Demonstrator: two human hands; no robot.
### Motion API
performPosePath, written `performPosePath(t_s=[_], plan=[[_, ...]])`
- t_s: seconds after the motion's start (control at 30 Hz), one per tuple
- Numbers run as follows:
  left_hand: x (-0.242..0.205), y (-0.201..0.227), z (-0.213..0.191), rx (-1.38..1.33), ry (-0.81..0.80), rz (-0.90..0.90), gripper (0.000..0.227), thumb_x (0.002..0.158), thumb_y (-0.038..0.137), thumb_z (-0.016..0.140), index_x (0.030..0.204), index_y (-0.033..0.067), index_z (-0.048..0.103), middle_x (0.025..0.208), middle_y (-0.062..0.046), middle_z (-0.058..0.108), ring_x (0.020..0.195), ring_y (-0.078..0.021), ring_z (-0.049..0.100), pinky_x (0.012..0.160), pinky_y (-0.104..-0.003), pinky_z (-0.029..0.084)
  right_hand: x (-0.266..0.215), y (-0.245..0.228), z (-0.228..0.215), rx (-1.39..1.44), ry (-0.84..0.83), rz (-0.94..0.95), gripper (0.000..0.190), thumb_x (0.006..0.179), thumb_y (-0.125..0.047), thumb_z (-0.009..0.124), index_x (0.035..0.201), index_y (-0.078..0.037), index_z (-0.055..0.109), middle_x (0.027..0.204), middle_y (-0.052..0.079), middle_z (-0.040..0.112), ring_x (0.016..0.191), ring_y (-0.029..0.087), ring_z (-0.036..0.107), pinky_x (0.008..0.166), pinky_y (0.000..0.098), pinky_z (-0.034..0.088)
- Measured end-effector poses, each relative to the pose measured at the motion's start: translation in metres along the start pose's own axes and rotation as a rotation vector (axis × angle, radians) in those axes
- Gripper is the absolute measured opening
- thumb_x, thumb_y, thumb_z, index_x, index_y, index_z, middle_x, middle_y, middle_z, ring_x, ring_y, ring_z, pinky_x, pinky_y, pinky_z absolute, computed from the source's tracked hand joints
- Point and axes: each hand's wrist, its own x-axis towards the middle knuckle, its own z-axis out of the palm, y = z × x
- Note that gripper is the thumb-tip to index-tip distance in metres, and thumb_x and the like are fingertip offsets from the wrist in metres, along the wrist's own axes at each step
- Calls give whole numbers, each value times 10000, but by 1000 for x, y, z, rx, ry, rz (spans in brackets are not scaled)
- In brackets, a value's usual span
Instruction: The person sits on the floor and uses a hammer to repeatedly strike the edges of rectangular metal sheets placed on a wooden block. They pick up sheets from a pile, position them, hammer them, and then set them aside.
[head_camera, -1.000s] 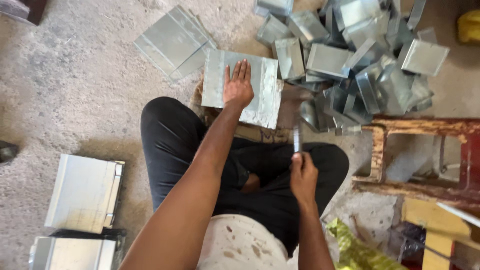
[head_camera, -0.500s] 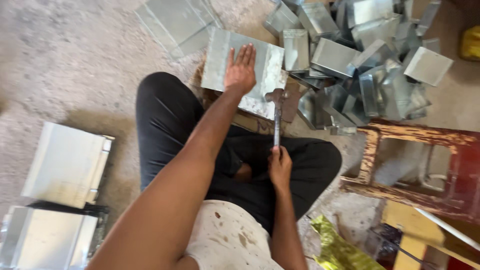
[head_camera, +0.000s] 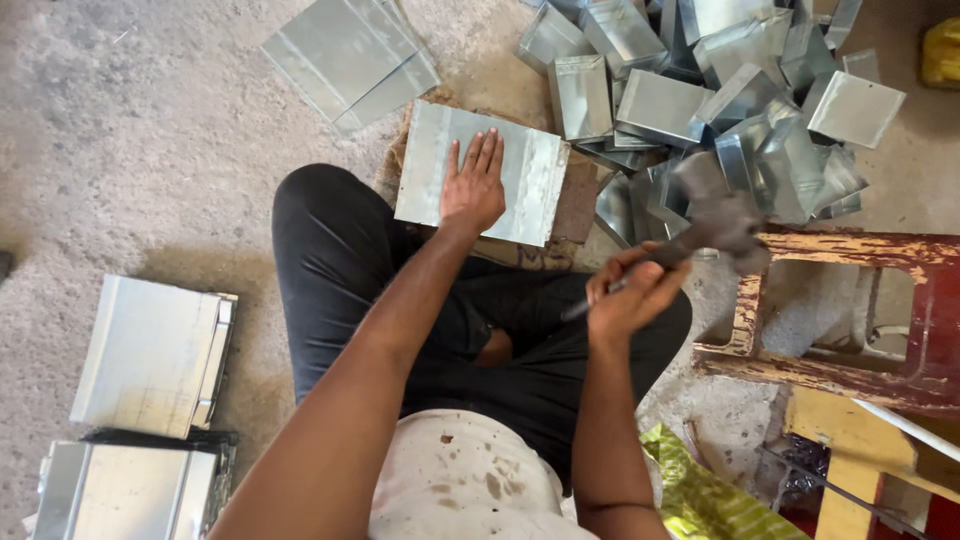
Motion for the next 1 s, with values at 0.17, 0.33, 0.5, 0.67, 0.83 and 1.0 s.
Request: performPosePath(t_s=[0.17,0.33,0.5,0.67,0.83,1.0], plan=[[2,-1,3,49,11,-2,688,973,194,401,1631,76,237,1721,-34,185,1576,-198,159,1270,-528,33,11,129,-25,-1203,-435,-287,433,1242,-429,475,1270,-2,535,801,166,649,720,359,620,578,397,434],[-1,0,4,53,8,-7,676,980,216,394,1624,80,242,1714,-32,184,1577,-207,159,1266,-552,23,41,101,-15,-788,-108,43,515,1166,-404,488,1309,87,544,858,287,607,762,450,584,687,525,455],[1,2,1,26,10,-22,693,962,191,402,1627,91,234,1716,-19,179,1574,-190,158,1258,-550,20,41,127,-1,-907,-114,-109,547,1105,-411,495,1381,61,486,822,282,623,700,467,600,654,530,468],[9,5,2,77,20,0,680,991,213,397,1635,77,228,1720,-35,180,1574,-209,162,1260,-551,18,84,124,-12,-893,-394,-140,341,1204,-352,510,1231,-38,641,985,238,728,911,440,713,792,493,545],[0,0,-1,65,-27,-2,709,963,252,428,1620,79,226,1714,-33,174,1572,-211,154,1246,-552,11,76,105,29,-926,-195,-76,483,1113,-381,472,1270,63,581,1000,349,648,945,554,611,790,575,485],[4,2,4,28,24,-11,676,985,263,428,1615,90,256,1711,-33,203,1573,-209,172,1258,-569,27,97,105,28,-1000,-295,129,411,1094,-378,534,1078,16,648,956,321,674,976,546,627,787,580,501]])
